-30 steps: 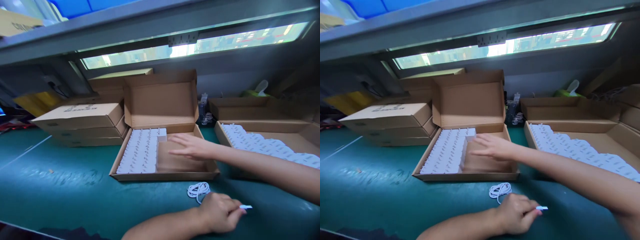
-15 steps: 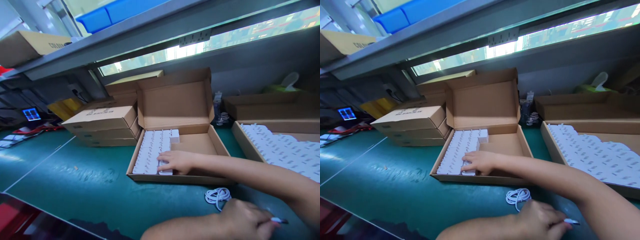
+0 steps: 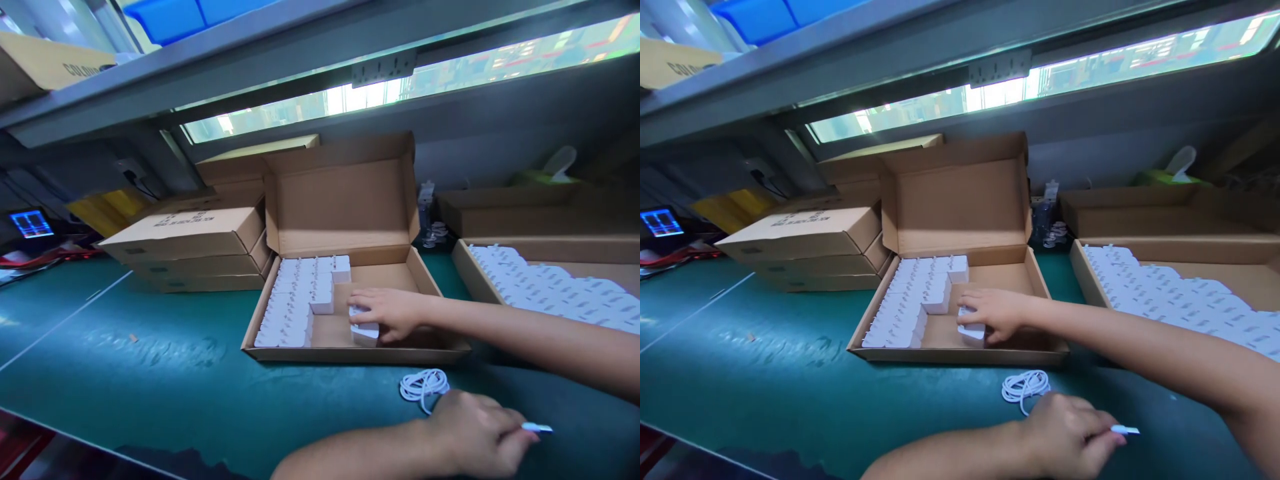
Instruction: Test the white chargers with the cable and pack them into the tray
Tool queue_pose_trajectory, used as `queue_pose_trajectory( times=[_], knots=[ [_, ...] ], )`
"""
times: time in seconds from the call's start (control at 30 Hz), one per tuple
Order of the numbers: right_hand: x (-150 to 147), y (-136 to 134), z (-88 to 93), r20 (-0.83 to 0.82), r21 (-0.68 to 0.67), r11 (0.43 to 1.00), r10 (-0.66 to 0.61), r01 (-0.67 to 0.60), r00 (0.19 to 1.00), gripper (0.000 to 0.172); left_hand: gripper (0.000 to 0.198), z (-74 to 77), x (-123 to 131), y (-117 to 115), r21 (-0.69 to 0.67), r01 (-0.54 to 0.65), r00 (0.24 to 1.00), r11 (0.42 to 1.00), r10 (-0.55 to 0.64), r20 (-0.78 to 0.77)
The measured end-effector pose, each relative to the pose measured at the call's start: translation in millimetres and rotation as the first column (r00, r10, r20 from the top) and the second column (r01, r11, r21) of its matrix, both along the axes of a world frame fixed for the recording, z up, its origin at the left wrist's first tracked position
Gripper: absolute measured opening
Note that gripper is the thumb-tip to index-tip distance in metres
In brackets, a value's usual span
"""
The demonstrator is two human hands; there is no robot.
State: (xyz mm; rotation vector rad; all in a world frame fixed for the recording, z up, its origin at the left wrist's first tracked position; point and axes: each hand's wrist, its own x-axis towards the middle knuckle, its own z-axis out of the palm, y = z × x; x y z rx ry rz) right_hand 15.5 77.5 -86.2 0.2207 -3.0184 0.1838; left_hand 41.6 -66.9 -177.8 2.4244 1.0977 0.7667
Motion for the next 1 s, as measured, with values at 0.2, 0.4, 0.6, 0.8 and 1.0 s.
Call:
queue_pose_trajectory(
  times=[0.2,0.4,0.6,0.8,1.0],
  knots=[
    [5.8,-3.9,-3.1,-0.032,-0.164,0.981,-0.114,0.107,0.993,0.068,0.020,8.0,-3.6,0.4,0.000,0.013,0.998,1.000,-0.013,-0.063],
    [-2.1,-11.2,-7.9,0.138,-0.364,0.823,-0.415,0.436,0.899,0.096,0.018,15.0,-5.6,-0.1,-0.001,-0.004,0.996,1.000,0.004,-0.089],
    [-24.2,-22.4,-4.9,0.202,-0.348,0.704,-0.588,0.619,0.783,0.107,0.020,19.8,-9.7,1.3,-0.027,-0.007,0.999,1.000,0.005,-0.049],
    [23.3,-23.8,18.0,-0.118,-0.397,0.685,-0.699,0.611,0.706,0.086,0.022,24.4,-12.5,5.7,-0.121,-0.101,0.995,0.988,0.100,-0.012],
    [145.1,-60.4,34.7,-0.057,-0.748,0.448,-0.779,0.490,0.624,0.090,0.020,28.0,-12.3,12.9,-0.201,-0.137,0.982,0.970,0.160,0.101]
  ],
)
